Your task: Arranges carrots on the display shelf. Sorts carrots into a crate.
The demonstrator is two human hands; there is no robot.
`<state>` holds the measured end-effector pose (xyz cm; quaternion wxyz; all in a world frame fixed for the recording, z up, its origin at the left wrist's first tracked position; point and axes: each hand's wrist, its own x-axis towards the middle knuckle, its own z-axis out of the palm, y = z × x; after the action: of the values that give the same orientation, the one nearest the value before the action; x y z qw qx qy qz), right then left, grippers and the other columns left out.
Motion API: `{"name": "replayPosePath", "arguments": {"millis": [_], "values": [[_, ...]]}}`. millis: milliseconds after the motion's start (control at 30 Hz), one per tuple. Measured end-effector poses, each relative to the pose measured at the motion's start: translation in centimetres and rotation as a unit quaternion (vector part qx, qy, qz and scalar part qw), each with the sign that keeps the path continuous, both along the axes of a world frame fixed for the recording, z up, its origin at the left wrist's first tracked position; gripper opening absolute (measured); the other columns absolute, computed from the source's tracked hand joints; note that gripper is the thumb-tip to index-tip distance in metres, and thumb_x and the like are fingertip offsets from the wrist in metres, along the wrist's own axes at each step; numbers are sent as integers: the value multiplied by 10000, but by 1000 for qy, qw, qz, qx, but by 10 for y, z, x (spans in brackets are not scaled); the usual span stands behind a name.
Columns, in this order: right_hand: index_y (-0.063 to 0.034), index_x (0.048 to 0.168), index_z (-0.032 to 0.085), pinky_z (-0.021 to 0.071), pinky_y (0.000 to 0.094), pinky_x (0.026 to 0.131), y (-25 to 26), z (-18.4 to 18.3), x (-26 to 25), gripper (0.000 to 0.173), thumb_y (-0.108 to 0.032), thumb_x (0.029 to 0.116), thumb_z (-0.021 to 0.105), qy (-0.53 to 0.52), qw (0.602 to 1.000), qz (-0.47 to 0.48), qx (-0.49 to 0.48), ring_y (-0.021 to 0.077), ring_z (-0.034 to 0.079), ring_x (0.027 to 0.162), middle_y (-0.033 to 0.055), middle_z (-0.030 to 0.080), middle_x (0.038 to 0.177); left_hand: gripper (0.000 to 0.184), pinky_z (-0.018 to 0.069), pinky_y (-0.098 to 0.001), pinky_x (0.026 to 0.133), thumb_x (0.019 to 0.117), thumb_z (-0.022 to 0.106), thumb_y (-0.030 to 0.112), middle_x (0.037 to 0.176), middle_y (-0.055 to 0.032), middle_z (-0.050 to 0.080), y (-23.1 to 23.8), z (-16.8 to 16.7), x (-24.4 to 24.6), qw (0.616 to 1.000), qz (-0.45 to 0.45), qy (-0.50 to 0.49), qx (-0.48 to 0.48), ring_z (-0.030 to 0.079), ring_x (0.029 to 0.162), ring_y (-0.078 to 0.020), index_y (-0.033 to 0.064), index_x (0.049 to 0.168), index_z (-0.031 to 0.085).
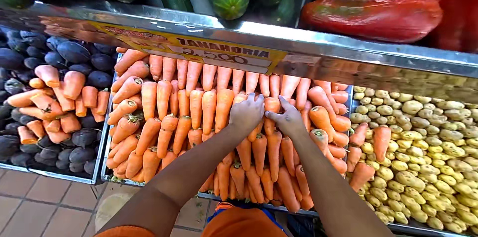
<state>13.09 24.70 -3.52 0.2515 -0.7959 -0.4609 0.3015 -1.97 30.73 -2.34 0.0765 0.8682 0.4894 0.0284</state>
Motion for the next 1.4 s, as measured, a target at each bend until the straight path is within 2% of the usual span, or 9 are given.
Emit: {"name": "replayPosePath", "arguments": {"millis": [200,367,433,600,867,1067,1200,1333,1400], "values": [[-114,1511,507,564,562,920,-73,-1,30,628,-438,993,653,-46,987,58,146,320,679,1065,172,665,1250,435,594,-542,820,1076,444,388,1532,-98,504,-34,2,-17,996,15,-92,4,690,1099,-333,179,1424,600],[72,820,682,576,433,715,-356,-59,104,453,-276,1056,513,-137,929,-189,287,227,676,744,150,669,770,404,605,-398,820,1033,557,412,1464,-71,552,-181,-39,-89,964,-41,-197,-175,689,976,-177,169,1339,658],[93,951,603,581,330,629,-478,-111,132,384,-252,1073,487,-86,898,-388,189,141,638,649,108,617,752,362,603,-330,792,1001,630,358,1422,-80,585,-244,-65,-113,931,-17,-241,-272,684,950,-141,145,1287,691],[27,1186,671,554,603,844,-720,-195,127,361,-285,1009,631,97,791,-580,-170,382,692,940,247,701,1069,322,624,-370,639,985,606,200,1301,-87,655,-345,-86,-100,884,64,-232,-401,706,750,-171,123,1290,673],[-1,1370,574,562,588,885,-657,-280,104,608,-473,990,634,245,853,-429,-167,369,696,1003,228,695,1163,300,634,-355,685,996,608,292,1040,-13,743,-400,-51,0,895,-39,-149,-418,725,771,-162,179,1260,693],[32,1360,540,542,582,935,-599,-306,110,752,-532,895,719,255,823,-461,-212,390,679,1084,255,683,1178,250,618,-348,713,1034,610,200,1138,-66,723,-445,-40,94,814,-55,-134,-562,717,814,-196,113,1262,665],[-17,1335,498,591,456,612,-593,-236,97,542,-326,953,727,405,743,-528,75,287,681,692,197,685,964,300,623,-378,749,1046,594,228,1216,-118,697,-466,-31,122,744,-6,-129,-656,724,902,-248,81,1305,626],[-111,1515,394,596,427,929,-619,-136,88,754,-409,914,738,401,831,-290,256,217,666,1144,67,628,1352,646,556,-637,924,1057,358,613,1515,-126,502,-472,-27,129,607,150,-234,-745,585,1280,-409,239,1582,329],[-46,1488,444,587,458,924,-647,-141,113,584,-255,981,644,308,835,-396,224,239,679,1114,116,654,1321,608,599,-562,852,1045,391,608,1438,-180,568,-465,-25,128,528,135,-293,-786,648,1187,-403,245,1531,422]]}}
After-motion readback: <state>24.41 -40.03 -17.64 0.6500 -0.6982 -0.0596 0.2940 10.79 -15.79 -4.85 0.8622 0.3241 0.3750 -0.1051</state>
